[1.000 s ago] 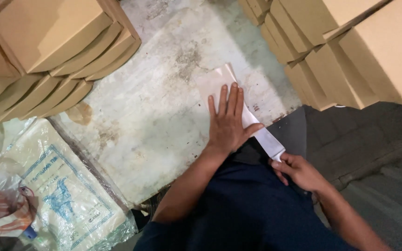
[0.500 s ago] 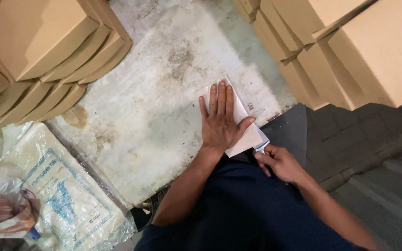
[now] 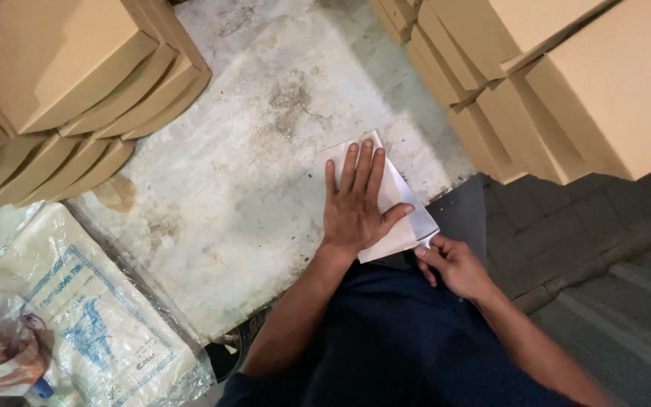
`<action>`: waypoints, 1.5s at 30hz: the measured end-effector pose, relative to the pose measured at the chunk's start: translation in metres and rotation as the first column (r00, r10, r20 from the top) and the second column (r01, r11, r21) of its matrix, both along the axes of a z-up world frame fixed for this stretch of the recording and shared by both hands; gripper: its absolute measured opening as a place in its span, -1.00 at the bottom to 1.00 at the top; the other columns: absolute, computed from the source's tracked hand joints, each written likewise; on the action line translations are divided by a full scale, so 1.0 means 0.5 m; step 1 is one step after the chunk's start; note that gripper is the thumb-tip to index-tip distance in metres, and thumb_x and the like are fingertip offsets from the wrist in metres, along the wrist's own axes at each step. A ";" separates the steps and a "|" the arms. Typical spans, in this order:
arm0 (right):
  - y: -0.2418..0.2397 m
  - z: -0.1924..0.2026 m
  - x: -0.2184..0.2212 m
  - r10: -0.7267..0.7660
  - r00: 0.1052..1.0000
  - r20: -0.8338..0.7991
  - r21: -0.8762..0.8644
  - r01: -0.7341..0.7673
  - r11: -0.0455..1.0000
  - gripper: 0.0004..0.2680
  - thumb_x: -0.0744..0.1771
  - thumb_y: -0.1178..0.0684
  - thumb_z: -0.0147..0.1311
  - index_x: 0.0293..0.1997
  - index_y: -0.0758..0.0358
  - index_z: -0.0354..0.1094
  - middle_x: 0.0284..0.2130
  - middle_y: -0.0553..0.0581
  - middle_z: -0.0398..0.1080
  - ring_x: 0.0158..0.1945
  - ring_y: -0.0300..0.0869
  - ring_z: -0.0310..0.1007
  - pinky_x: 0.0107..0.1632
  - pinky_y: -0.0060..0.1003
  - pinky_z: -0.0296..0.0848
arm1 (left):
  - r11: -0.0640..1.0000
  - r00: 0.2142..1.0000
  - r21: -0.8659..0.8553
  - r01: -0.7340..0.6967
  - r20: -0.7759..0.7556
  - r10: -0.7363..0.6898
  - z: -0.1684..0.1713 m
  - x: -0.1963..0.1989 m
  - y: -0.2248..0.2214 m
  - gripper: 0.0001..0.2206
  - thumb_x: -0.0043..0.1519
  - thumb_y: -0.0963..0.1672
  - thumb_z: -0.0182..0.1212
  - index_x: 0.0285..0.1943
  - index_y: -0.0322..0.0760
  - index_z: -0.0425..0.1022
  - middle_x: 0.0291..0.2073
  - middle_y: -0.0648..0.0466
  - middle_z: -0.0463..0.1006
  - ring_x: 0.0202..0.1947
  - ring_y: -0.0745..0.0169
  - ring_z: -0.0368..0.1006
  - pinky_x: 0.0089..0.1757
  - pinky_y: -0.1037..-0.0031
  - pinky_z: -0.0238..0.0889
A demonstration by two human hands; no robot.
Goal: The person repeatedly assembles small cardboard boxes by folding flaps and inserting pre-cut paper liners. They use a knife to trim excess paper and stack the finished boxes on the table.
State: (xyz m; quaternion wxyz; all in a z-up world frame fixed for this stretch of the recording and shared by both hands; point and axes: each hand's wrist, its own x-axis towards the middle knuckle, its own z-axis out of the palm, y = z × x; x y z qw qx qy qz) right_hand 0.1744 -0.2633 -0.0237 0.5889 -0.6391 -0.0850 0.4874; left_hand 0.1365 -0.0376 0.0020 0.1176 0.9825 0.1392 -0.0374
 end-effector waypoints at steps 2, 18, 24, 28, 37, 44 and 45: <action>0.025 0.005 -0.007 -0.023 1.000 0.018 -0.008 0.023 1.000 -0.79 0.34 0.06 0.09 -0.46 0.40 0.41 -0.80 0.23 0.38 -0.71 -0.11 0.42 -0.44 -0.31 0.28 | 1.000 1.000 0.030 0.001 0.013 -0.002 0.001 0.001 0.000 -0.05 0.13 0.38 -0.42 0.58 -0.18 -0.20 0.54 -0.02 -0.23 0.53 0.04 -0.43 0.33 -0.10 -0.65; -0.008 0.008 0.023 -0.126 0.987 0.103 -0.085 0.135 0.987 -0.75 0.37 0.03 0.03 -0.49 0.34 0.38 -0.81 0.18 0.34 -0.70 -0.14 0.32 -0.46 -0.32 0.20 | 0.997 0.991 -0.070 0.033 -0.126 -0.042 0.022 0.004 0.005 -0.13 0.19 0.35 -0.47 0.58 -0.08 -0.27 0.54 -0.01 -0.27 0.53 0.02 -0.46 0.34 -0.08 -0.67; 0.007 0.097 0.018 0.058 0.952 0.302 -0.314 0.042 0.948 -0.76 0.30 -0.03 0.18 -0.51 0.34 0.44 -0.81 0.23 0.40 -0.64 -0.11 0.36 -0.45 -0.28 0.28 | 0.948 0.943 -0.263 0.177 0.321 -0.087 0.003 -0.030 0.023 -0.17 0.18 0.27 -0.02 0.50 -0.23 0.01 0.46 -0.15 0.00 0.50 -0.12 -0.21 0.33 -0.18 -0.54; 0.001 0.077 0.075 0.298 0.725 0.621 -0.385 -0.049 0.922 -0.75 0.30 0.00 0.12 0.07 0.18 0.38 -0.21 0.25 0.54 -0.12 0.14 0.53 -0.10 -0.06 0.49 | 0.942 0.854 -0.193 0.273 0.500 -0.145 0.022 -0.101 0.013 -0.15 0.01 0.29 0.13 0.37 -0.22 0.26 0.33 -0.16 0.26 0.42 -0.16 0.05 0.31 -0.24 -0.41; 0.145 0.078 0.141 0.292 0.387 0.875 -0.258 -0.137 0.956 -0.53 0.27 0.15 -0.03 0.38 0.23 0.09 0.16 0.27 0.27 0.22 0.15 0.23 0.22 -0.06 0.18 | 0.963 0.804 0.019 0.268 0.546 -0.235 0.016 -0.184 0.000 -0.81 0.26 -0.21 0.14 0.03 -0.28 0.52 0.03 -0.03 0.50 0.19 -0.09 0.35 0.23 0.03 0.10; 0.242 0.009 0.186 0.240 0.325 0.915 -0.220 -0.097 0.971 -0.51 0.25 0.19 -0.02 0.38 0.14 0.11 0.00 0.32 0.25 0.10 0.23 0.21 0.18 0.01 0.18 | 0.994 0.834 0.074 -0.081 0.551 0.027 0.064 -0.363 0.140 -0.76 0.07 -0.23 0.15 -0.09 -0.18 0.57 -0.08 0.08 0.59 0.00 0.11 0.47 0.10 0.18 0.21; 0.254 0.005 0.194 0.248 0.286 0.925 -0.227 -0.107 0.968 -0.53 0.26 0.20 -0.03 0.37 0.15 0.11 0.01 0.32 0.26 0.09 0.24 0.20 0.19 0.05 0.17 | 0.977 0.810 0.083 -0.197 0.576 0.115 0.083 -0.397 0.168 -0.75 0.10 -0.25 0.09 -0.09 -0.15 0.57 -0.07 0.11 0.58 0.00 0.15 0.48 0.09 0.21 0.21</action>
